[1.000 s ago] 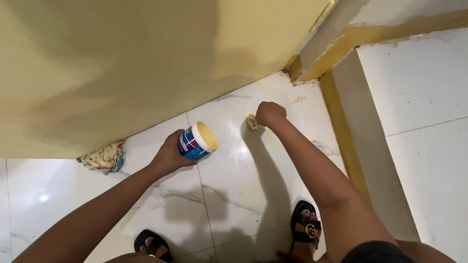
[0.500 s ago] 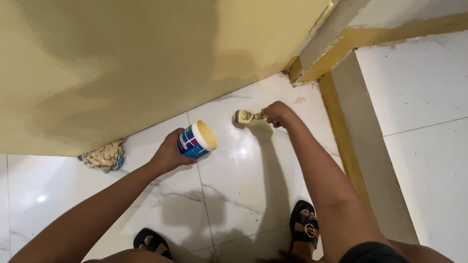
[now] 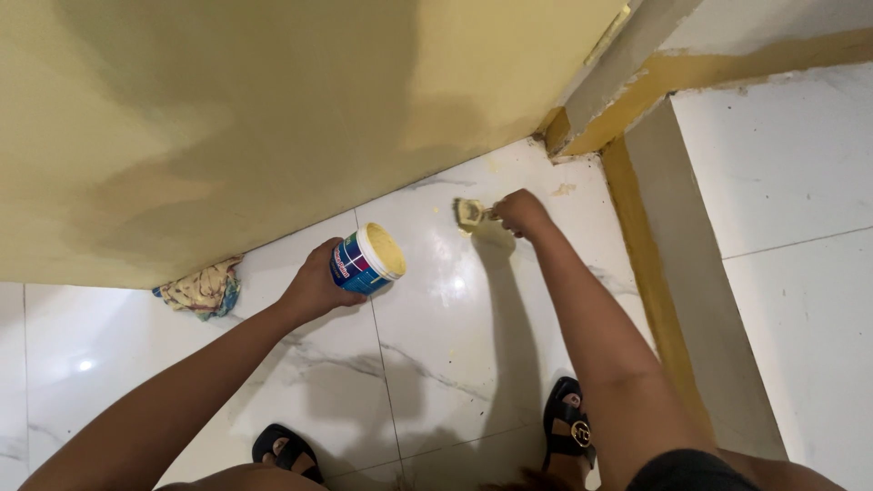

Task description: The person paints a wall with yellow paint using a brush, repeatedly dipping the brush into a paint container. After painting, the person wipes paint spills on the floor with a cloth and cleans the door handle.

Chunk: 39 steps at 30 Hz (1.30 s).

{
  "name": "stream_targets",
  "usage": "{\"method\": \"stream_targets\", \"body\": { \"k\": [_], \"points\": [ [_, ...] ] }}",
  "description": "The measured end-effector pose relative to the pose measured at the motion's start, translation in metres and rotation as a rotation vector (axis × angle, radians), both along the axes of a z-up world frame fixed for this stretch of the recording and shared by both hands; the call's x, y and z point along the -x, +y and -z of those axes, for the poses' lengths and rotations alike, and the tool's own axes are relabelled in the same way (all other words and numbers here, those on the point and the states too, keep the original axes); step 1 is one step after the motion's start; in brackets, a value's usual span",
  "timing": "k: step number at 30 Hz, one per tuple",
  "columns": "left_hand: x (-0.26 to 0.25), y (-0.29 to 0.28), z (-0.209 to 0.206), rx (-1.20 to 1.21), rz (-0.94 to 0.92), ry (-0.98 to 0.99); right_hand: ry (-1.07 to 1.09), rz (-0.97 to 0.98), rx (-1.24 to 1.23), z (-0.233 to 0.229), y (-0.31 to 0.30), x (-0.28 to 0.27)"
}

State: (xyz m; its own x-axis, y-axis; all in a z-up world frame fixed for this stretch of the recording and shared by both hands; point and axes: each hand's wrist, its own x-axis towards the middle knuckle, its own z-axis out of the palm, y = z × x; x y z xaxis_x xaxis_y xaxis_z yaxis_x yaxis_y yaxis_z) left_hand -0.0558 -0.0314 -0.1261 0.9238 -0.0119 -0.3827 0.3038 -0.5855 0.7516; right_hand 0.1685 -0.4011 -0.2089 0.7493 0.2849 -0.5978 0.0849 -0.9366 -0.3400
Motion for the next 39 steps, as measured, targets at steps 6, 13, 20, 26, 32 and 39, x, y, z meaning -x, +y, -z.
{"method": "stream_targets", "body": {
  "k": [6,13,20,26,32,39],
  "points": [
    [0.004,0.014,0.002,0.091,-0.067,-0.090,0.339,0.466,-0.783,-0.079,0.029,0.020],
    [0.025,0.046,-0.011,0.151,-0.180,-0.012,-0.592,-0.102,-1.053,-0.260,0.127,0.101],
    [0.078,0.072,-0.013,0.248,-0.283,0.011,-1.221,-0.220,-0.830,-0.254,0.230,0.163],
    [0.105,0.094,-0.012,0.266,-0.315,0.095,-1.126,-0.294,-0.760,-0.103,0.250,0.170],
    [0.121,0.132,0.002,0.278,-0.468,0.120,-0.999,-0.286,-0.809,-0.074,0.247,0.194],
    [0.122,0.158,-0.008,0.373,-0.635,0.046,-1.426,-0.221,-1.044,-0.243,0.277,0.158]
  ]
}}
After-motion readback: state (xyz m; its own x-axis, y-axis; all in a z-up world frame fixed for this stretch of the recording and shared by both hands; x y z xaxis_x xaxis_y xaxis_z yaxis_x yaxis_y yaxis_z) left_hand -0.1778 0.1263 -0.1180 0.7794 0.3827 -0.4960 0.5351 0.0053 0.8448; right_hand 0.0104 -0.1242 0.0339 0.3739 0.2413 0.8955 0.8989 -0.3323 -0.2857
